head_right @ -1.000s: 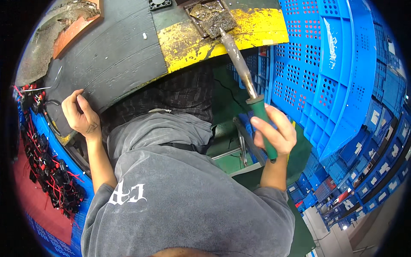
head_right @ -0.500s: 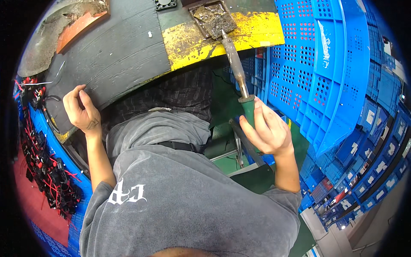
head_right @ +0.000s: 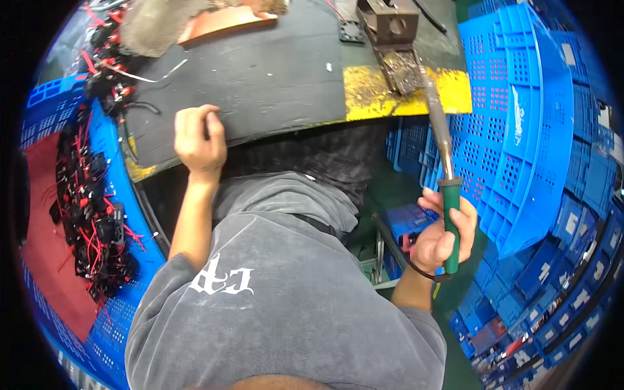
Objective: Soldering wires onto small electronic components equipped with cooling fans.
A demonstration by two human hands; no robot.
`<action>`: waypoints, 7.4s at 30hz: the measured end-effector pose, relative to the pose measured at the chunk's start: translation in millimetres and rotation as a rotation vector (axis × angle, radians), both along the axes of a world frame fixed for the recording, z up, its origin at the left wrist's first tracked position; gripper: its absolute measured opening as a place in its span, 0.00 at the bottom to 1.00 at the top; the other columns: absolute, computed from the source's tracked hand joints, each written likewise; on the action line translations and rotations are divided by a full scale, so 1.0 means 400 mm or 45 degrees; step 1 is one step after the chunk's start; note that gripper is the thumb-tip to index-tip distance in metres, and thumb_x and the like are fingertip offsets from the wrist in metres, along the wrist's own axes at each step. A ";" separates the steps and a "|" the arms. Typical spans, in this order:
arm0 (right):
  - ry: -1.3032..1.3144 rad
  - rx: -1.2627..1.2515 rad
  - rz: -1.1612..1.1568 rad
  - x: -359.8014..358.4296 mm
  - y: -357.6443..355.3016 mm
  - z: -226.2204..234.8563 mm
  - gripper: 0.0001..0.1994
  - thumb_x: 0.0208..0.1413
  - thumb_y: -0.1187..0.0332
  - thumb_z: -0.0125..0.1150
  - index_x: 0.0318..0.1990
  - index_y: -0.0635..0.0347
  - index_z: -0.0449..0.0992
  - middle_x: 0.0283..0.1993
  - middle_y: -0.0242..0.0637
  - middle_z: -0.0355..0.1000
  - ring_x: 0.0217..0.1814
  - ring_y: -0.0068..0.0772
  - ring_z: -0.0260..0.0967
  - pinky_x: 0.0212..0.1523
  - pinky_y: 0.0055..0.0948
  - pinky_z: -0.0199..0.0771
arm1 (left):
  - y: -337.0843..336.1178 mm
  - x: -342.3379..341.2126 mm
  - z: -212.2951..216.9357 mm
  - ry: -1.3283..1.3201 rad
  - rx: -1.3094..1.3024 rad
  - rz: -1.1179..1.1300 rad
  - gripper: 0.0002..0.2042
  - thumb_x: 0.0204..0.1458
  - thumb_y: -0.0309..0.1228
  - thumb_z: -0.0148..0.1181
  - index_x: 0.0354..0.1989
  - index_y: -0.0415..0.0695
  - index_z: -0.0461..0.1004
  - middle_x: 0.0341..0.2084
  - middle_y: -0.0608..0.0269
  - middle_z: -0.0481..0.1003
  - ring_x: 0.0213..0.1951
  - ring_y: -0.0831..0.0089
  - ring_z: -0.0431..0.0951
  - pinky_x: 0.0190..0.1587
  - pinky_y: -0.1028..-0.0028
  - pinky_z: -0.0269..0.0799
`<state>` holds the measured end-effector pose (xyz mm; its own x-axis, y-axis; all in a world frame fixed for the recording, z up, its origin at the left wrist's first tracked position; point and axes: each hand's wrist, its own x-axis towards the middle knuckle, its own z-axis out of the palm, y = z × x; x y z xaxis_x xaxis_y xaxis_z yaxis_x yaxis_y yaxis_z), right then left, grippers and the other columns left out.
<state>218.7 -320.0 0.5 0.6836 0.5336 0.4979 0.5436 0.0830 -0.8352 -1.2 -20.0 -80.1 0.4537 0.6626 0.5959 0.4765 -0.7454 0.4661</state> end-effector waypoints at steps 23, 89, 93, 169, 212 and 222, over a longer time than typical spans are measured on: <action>1.246 0.239 0.634 -0.092 0.458 -0.219 0.24 0.58 0.54 0.47 0.52 0.66 0.66 0.42 0.60 0.73 0.36 0.53 0.76 0.33 0.36 0.80 | 0.010 -0.021 0.022 0.134 0.105 0.074 0.08 0.32 0.28 0.59 0.12 0.46 0.64 0.15 0.63 0.61 0.19 0.65 0.65 0.24 0.69 0.63; 1.391 0.343 0.819 -0.047 0.474 -0.242 0.24 0.58 0.58 0.43 0.55 0.66 0.68 0.44 0.59 0.74 0.39 0.46 0.76 0.35 0.30 0.80 | -0.079 -0.654 0.278 0.862 0.049 1.116 0.18 0.48 0.23 0.50 0.51 0.42 0.70 0.47 0.58 0.70 0.51 0.59 0.67 0.53 0.65 0.66; 1.362 0.289 0.765 -0.048 0.471 -0.237 0.24 0.58 0.58 0.43 0.55 0.67 0.68 0.43 0.58 0.74 0.38 0.46 0.76 0.34 0.30 0.79 | -0.063 -0.672 0.286 0.789 -0.021 1.076 0.15 0.49 0.24 0.52 0.47 0.41 0.73 0.44 0.58 0.70 0.49 0.58 0.68 0.50 0.66 0.70; 1.421 0.325 0.793 -0.044 0.461 -0.244 0.24 0.56 0.56 0.48 0.53 0.67 0.69 0.44 0.59 0.73 0.35 0.45 0.75 0.31 0.31 0.76 | 0.132 -0.403 0.370 -2.011 -1.872 -0.632 0.30 0.52 0.43 0.59 0.54 0.29 0.63 0.39 0.48 0.68 0.33 0.67 0.65 0.30 0.73 0.63; 1.369 0.749 0.389 -0.035 0.328 -0.193 0.23 0.57 0.56 0.45 0.51 0.66 0.70 0.40 0.57 0.75 0.32 0.41 0.76 0.28 0.29 0.76 | 0.161 0.026 0.196 -0.534 -1.955 -0.530 0.10 0.53 0.29 0.58 0.42 0.39 0.73 0.34 0.62 0.77 0.36 0.73 0.78 0.37 0.69 0.78; 1.339 0.733 0.320 -0.050 0.254 -0.191 0.22 0.57 0.57 0.44 0.50 0.65 0.70 0.39 0.56 0.76 0.30 0.41 0.76 0.26 0.28 0.76 | 0.207 0.129 0.090 -1.315 -2.170 -0.261 0.16 0.54 0.29 0.58 0.49 0.35 0.68 0.39 0.52 0.75 0.40 0.63 0.77 0.40 0.65 0.79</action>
<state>198.6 -218.3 -75.8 0.8047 0.5931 -0.0280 -0.4582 0.5903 -0.6645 50.2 62.9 -44.1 0.5443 0.7174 -0.4348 -0.4041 0.6785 0.6135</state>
